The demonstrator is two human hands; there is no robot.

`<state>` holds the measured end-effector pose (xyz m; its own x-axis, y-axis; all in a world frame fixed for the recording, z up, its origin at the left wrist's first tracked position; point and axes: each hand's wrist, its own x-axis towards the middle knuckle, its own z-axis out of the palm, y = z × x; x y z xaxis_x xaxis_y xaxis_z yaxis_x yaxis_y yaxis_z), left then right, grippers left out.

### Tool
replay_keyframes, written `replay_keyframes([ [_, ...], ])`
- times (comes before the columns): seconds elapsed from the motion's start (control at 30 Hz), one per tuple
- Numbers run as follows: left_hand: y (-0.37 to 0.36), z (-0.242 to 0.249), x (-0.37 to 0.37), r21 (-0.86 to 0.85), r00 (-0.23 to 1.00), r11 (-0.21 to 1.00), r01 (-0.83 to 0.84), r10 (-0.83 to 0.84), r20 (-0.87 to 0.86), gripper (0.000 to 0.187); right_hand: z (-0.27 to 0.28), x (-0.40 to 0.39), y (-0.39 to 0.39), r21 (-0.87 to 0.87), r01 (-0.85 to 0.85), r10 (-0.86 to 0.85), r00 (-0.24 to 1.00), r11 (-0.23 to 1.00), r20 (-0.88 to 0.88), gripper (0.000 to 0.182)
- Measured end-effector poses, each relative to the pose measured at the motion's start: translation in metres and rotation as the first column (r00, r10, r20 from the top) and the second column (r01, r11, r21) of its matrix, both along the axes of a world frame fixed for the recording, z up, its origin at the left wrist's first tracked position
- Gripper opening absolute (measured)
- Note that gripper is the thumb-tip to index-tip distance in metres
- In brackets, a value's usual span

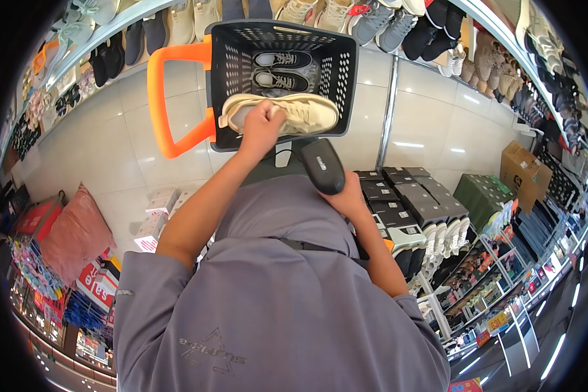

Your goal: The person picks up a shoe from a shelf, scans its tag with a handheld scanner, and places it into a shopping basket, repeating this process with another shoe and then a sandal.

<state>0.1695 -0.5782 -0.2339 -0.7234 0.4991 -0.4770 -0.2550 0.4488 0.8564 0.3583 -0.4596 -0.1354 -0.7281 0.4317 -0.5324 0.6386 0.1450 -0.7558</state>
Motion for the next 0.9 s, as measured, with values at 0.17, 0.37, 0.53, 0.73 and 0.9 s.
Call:
replay_keyframes([
  [0.17, 0.019, 0.076, 0.006, -0.013, 0.941, 0.959, 0.285, -0.282, -0.189, 0.024, 0.025, 0.009, 0.05, 0.069, 0.096, -0.094, 0.995, 0.993, -0.026, 0.033],
  [0.37, 0.04, 0.155, 0.007, 0.332, 0.815, 0.751, 0.571, -0.466, -0.345, 0.021, 0.026, 0.015, 0.124, -0.1, 0.359, -0.359, 0.933, 0.928, 0.019, 0.029],
  [0.53, 0.058, 0.218, 0.016, 0.449, 0.595, 0.392, 0.803, -0.475, -0.649, 0.017, 0.033, 0.004, 0.146, -0.659, 0.191, -0.425, 0.879, 0.727, -0.215, 0.073],
  [0.73, 0.063, 0.245, 0.036, 0.54, 0.564, 0.188, 0.821, -0.416, -0.714, 0.015, 0.003, 0.01, 0.139, -0.954, -0.005, -0.491, 0.857, 0.3, -0.159, 0.087],
  [0.9, 0.046, 0.255, 0.029, 0.392, 0.495, 0.324, 0.861, -0.361, -0.79, 0.016, 0.05, 0.051, 0.094, -0.919, -0.04, -0.496, 0.832, 0.392, -0.248, 0.086],
])
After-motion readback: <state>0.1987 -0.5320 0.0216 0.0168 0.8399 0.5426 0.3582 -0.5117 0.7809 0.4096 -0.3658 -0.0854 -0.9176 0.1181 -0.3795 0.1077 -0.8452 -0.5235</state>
